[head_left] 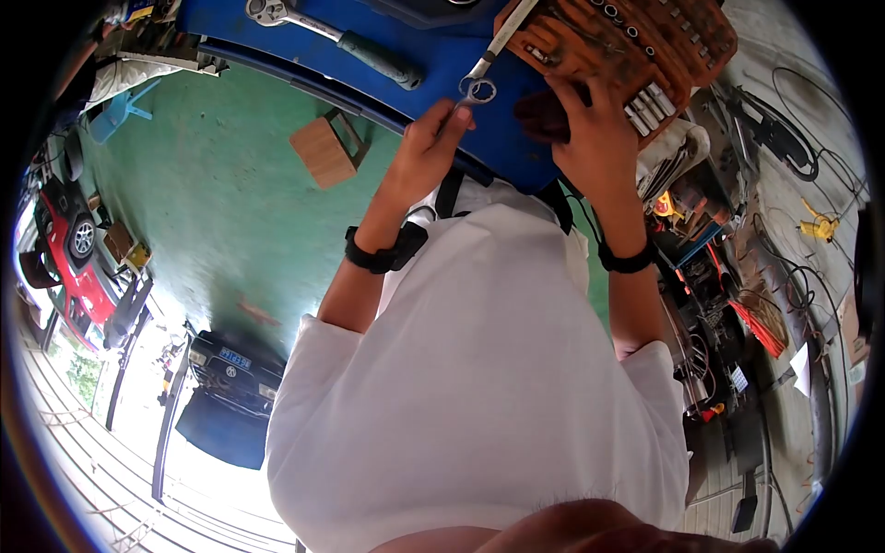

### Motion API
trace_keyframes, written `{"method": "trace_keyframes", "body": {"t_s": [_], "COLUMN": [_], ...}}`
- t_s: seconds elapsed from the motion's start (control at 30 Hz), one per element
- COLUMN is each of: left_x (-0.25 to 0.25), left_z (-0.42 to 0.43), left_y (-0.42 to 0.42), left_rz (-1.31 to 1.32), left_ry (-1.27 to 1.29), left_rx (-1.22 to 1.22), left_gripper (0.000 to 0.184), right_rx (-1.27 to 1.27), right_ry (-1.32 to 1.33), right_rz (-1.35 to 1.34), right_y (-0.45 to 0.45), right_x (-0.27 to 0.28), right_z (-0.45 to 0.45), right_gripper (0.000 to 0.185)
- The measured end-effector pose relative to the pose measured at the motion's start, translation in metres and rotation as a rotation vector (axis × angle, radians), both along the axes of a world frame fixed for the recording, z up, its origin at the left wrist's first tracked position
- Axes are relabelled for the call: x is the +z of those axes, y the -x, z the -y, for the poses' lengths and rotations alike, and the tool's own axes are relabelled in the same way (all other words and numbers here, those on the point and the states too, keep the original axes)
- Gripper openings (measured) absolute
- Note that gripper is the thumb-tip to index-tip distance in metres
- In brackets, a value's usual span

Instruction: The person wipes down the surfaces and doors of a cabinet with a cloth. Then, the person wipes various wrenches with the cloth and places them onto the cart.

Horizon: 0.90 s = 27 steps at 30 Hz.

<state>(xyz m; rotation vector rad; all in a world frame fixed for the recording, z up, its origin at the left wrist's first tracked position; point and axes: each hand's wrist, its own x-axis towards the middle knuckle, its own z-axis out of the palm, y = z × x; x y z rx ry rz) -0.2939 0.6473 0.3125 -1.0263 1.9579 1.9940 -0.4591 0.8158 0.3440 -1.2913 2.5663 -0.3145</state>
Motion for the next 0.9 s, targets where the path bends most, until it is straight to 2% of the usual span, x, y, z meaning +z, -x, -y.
{"method": "trace_keyframes", "body": {"t_s": [0.37,0.43,0.53,0.9], "left_x": [0.005,0.006,0.009,0.012], "left_z": [0.001,0.001,0.003,0.004], "left_y": [0.013,0.014,0.014,0.013], "left_rz": [-0.037,-0.04,-0.032,-0.136], "left_ry": [0.049,0.049,0.041,0.035], "left_rx": [0.008,0.01,-0.004,0.02], "left_gripper": [0.031,0.031,0.03,0.029], "right_rx": [-0.027,0.043,0.14,0.131], "right_ry": [-0.064,-0.023,-0.02,0.015], "right_rz": [0.089,0.027,0.076,0.107], "right_y": [0.007,0.011,0.019,0.018], "right_x": [0.006,0.004,-0.002,-0.009], "right_z": [0.0,0.001,0.001,0.003], "right_gripper": [0.073,0.072,0.074,0.082]}}
